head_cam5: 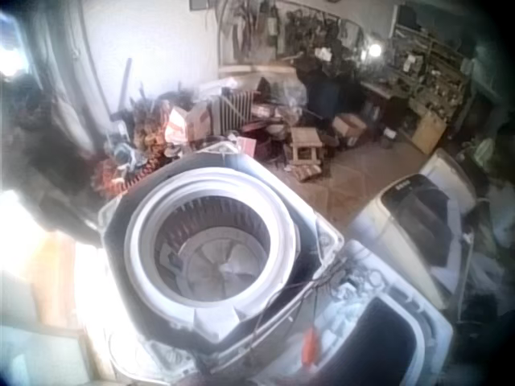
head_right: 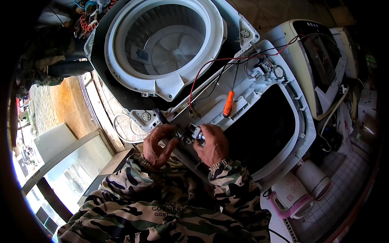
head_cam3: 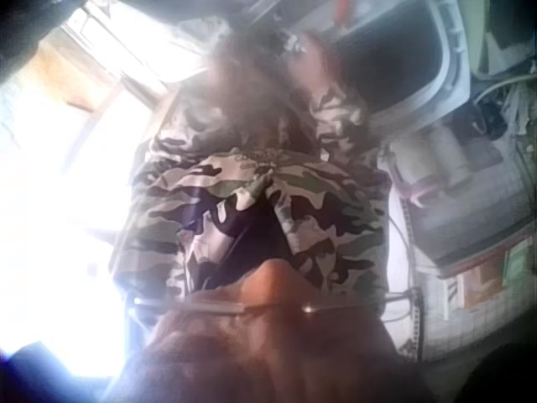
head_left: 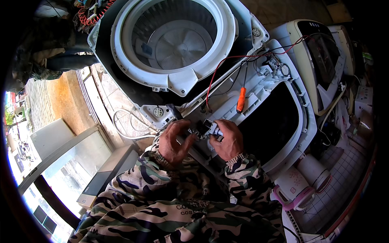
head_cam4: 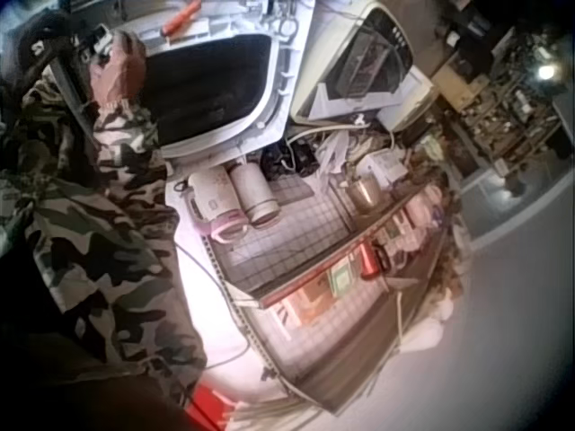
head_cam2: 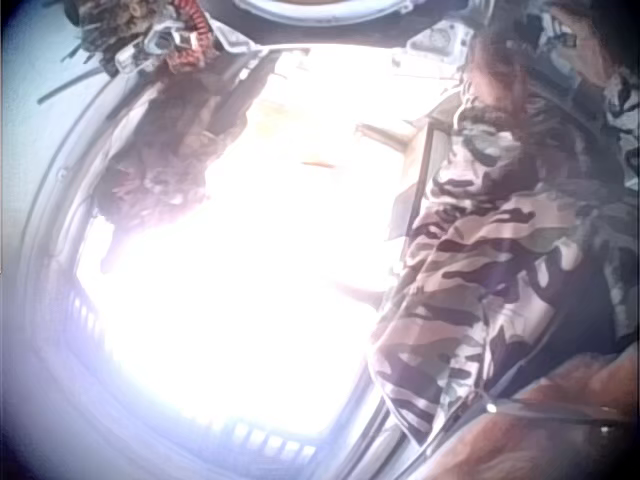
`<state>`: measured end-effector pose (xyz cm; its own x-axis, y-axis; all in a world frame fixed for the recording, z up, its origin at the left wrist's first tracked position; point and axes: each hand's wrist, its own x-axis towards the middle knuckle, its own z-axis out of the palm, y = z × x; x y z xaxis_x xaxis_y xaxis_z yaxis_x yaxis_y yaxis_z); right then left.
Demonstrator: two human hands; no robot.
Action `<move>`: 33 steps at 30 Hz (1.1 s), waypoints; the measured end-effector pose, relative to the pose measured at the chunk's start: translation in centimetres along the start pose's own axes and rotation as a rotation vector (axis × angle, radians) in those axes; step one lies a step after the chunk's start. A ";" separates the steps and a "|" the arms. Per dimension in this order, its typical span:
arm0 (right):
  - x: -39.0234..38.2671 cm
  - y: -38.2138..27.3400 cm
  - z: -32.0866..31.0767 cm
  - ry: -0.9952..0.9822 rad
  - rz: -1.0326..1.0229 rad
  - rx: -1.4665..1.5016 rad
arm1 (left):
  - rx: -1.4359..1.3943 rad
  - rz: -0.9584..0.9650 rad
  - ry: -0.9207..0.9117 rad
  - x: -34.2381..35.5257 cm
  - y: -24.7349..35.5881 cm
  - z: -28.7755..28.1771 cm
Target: The person works on the internal components of a top-loading washing machine with its lid open. They use an orange-handled screwdriver to tighten screws and manipulate wires and a small black component near the door latch area. The person repeatedly adjusts and secures parts within the machine's control housing.
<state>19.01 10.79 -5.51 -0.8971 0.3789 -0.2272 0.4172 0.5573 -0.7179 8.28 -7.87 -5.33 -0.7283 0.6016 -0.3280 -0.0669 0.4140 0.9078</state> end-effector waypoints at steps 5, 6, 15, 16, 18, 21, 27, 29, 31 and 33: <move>0.6 0.7 0.5 -0.032 -0.007 -0.013 | -0.043 -0.032 0.177 1.1 -0.4 -1.2; 0.8 0.6 0.4 -0.037 -0.012 -0.007 | -0.032 -0.069 0.162 1.1 -0.3 -1.3; 2.4 1.2 1.7 -0.108 0.012 0.209 | 0.137 -0.283 -0.191 0.5 1.2 -0.7; 2.5 1.6 1.8 -0.134 0.059 0.325 | 0.087 -0.285 -0.212 0.5 1.0 -0.4; 2.7 2.2 2.2 -0.181 0.166 0.553 | -0.014 -0.286 -0.258 0.4 0.2 0.1; 2.5 2.8 2.7 -0.233 0.282 0.776 | -0.356 -0.265 -0.230 0.5 -1.6 0.8; 2.7 2.4 2.3 -0.265 0.297 0.762 | -0.297 -0.274 -0.206 0.5 -3.1 1.6; 2.7 2.6 2.3 -0.257 0.278 0.743 | -0.203 -0.281 -0.186 0.7 -2.6 1.9; 2.8 2.6 2.0 -0.272 0.269 0.715 | -0.117 -0.259 -0.146 0.7 -2.1 2.2; 2.7 2.5 1.8 -0.280 0.297 0.786 | -0.124 -0.219 -0.101 0.6 -2.4 2.6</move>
<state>17.35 11.86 -9.11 -0.8131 0.1747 -0.5553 0.5108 -0.2432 -0.8246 9.81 -6.71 -8.41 -0.6162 0.5742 -0.5390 -0.3029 0.4590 0.8352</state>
